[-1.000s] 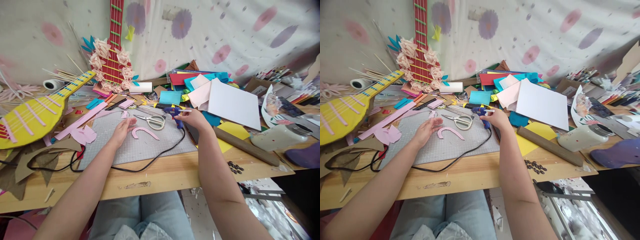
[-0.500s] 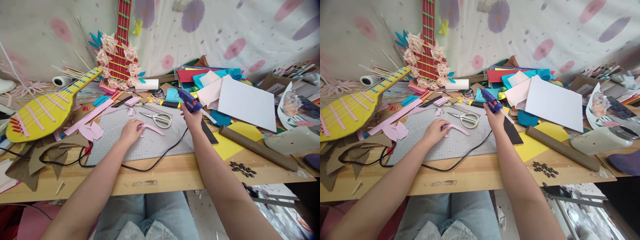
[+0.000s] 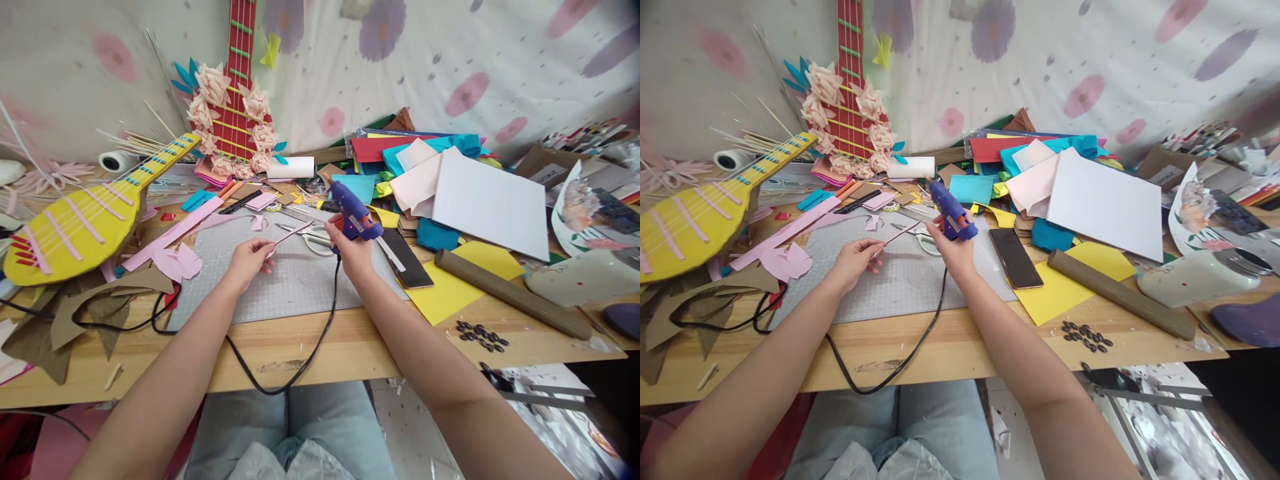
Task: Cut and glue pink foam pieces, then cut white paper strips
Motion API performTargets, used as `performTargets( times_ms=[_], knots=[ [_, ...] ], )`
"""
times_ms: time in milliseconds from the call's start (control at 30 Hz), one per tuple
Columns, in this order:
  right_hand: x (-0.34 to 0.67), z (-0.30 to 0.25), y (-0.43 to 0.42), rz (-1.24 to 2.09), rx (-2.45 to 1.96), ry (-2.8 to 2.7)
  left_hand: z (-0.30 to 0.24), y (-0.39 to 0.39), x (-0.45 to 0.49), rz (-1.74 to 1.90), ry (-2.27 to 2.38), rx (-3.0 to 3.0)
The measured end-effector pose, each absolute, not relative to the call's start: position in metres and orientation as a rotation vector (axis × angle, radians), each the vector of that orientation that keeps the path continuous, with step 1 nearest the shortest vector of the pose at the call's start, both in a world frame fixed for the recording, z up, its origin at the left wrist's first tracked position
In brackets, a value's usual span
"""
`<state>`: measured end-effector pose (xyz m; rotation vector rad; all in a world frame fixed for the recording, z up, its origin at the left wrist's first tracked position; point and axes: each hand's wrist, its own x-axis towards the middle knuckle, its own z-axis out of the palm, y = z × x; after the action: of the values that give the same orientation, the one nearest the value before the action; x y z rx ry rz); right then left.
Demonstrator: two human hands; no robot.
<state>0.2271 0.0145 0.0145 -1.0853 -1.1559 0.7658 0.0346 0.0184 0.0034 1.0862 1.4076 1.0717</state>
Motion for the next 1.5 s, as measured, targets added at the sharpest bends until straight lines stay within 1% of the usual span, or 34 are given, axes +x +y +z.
performTargets(
  times_ms=[133,267,400,467,667,867,1100,1333,1500],
  knots=[
    [0.227,0.008,0.024,0.826,-1.17,-1.1,0.003,0.018,0.035,1.012,1.365,1.075],
    [0.217,0.004,0.027,0.944,-1.143,-1.181,0.002,0.019,0.034,0.932,1.326,1.136],
    [0.208,0.003,0.025,1.043,-1.114,-1.262,0.004,0.019,0.032,0.93,1.337,1.099],
    [0.207,0.002,0.025,1.046,-1.12,-1.241,0.005,0.019,0.03,0.959,1.289,1.06],
    [0.209,-0.003,0.028,0.928,-1.169,-1.148,0.007,0.018,0.032,1.098,0.897,0.917],
    [0.205,-0.004,0.024,0.909,-1.232,-1.252,-0.002,0.016,0.041,1.278,1.095,1.117],
    [0.202,-0.003,0.018,0.945,-1.2,-1.358,-0.006,0.019,0.041,1.32,1.207,1.101],
    [0.203,-0.003,0.021,0.967,-1.207,-1.329,-0.005,0.018,0.044,1.322,1.181,1.078],
    [0.197,-0.008,0.022,1.061,-1.09,-1.248,-0.002,0.015,0.055,1.298,1.086,0.907]
  ],
)
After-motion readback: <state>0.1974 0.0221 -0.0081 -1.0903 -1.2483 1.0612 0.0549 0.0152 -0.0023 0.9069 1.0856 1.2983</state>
